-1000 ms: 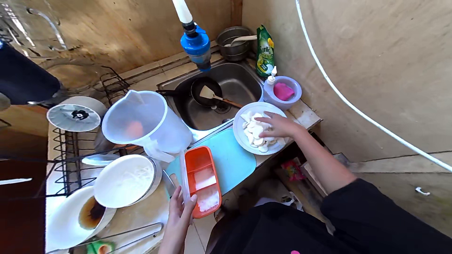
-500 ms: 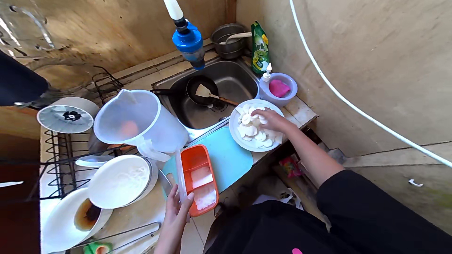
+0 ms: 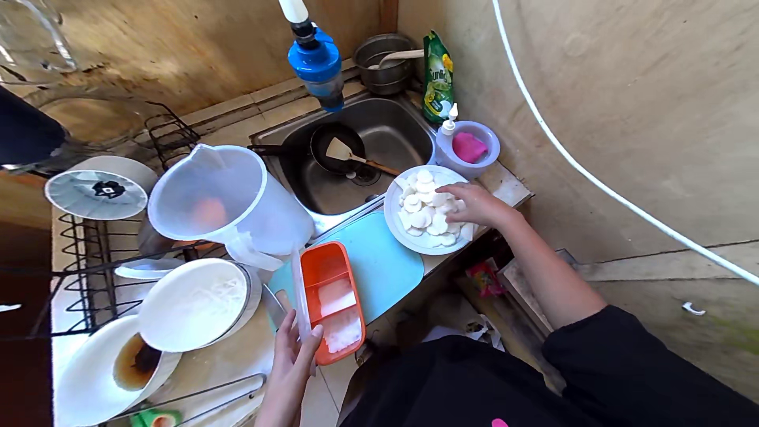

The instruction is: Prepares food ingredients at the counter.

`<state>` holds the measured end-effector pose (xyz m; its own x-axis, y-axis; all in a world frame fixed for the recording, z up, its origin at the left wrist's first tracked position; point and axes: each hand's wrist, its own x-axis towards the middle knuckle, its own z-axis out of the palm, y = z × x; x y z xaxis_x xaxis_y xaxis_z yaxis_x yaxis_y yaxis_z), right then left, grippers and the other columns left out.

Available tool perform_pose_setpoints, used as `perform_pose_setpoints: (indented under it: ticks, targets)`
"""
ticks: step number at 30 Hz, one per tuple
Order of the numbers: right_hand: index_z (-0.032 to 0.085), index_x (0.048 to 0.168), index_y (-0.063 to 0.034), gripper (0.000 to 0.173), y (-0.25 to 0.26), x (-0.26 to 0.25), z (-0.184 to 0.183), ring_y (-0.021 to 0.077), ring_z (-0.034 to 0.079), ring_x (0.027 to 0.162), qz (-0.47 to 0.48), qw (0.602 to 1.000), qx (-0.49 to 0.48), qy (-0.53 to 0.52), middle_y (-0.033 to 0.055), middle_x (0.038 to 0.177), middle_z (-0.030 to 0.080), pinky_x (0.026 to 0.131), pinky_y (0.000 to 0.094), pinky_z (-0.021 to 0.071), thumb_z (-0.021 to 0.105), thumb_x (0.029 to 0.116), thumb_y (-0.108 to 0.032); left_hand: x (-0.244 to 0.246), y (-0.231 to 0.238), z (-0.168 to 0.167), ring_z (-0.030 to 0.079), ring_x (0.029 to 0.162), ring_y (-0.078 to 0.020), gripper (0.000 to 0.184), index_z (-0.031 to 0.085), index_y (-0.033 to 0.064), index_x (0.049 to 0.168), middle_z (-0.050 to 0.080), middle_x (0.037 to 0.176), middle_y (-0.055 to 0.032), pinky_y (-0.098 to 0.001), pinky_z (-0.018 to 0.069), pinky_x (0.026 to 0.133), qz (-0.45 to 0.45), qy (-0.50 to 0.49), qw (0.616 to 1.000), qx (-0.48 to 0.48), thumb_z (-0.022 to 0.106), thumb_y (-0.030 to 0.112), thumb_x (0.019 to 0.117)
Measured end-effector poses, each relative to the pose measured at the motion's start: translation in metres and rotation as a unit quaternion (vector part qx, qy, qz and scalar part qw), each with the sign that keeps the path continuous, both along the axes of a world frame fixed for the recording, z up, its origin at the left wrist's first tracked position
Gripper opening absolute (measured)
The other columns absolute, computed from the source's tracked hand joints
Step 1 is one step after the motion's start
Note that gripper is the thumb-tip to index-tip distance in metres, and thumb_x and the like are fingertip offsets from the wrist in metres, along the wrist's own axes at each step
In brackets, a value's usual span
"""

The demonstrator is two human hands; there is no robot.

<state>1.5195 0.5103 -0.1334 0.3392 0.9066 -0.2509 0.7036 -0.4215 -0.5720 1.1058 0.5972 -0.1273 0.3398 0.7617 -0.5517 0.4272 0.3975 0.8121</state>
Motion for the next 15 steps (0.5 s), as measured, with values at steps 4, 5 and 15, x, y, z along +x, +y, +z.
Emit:
perform_pose_setpoints:
  ticks: [4,5,15]
  targets:
    - [0.052,0.151,-0.0196,0.073,-0.007,-0.027,-0.019,0.0539,0.04,0.138,-0.023,0.992,-0.115,-0.041,0.0334,0.155,0.036,0.108,0.0647,0.042,0.083,0.0869,-0.039,0.0,0.0,-0.001,0.052,0.132,-0.0273,0.087,0.014,0.0102,0.162,0.037,0.156,-0.0218,-0.045,0.0519,0.097,0.007,-0.003,1.0,0.0,0.057,0.038,0.0921]
    - [0.054,0.149,-0.021,0.064,-0.005,-0.033,-0.025,0.0547,0.036,0.141,-0.03,0.991,-0.117,-0.054,0.0337,0.157,0.033,0.109,0.063,0.0413,0.079,0.0909,-0.035,0.0,0.0,-0.001,0.052,0.132,-0.0272,0.087,0.014,0.0098,0.163,0.037,0.156,-0.0219,-0.0447,0.0517,0.097,0.005,-0.004,1.0,0.0,0.057,0.038,0.0925]
    - [0.071,0.12,-0.0008,0.029,0.012,-0.029,-0.005,0.044,0.063,0.114,-0.131,0.991,0.023,-0.021,0.0272,0.122,0.065,0.099,0.0592,0.0501,0.07,0.0913,0.003,0.001,-0.001,0.001,0.049,0.134,-0.0297,0.085,0.015,0.0099,0.162,0.037,0.156,-0.0213,-0.0491,0.0502,0.098,0.001,0.0,1.0,0.001,0.057,0.037,0.0935]
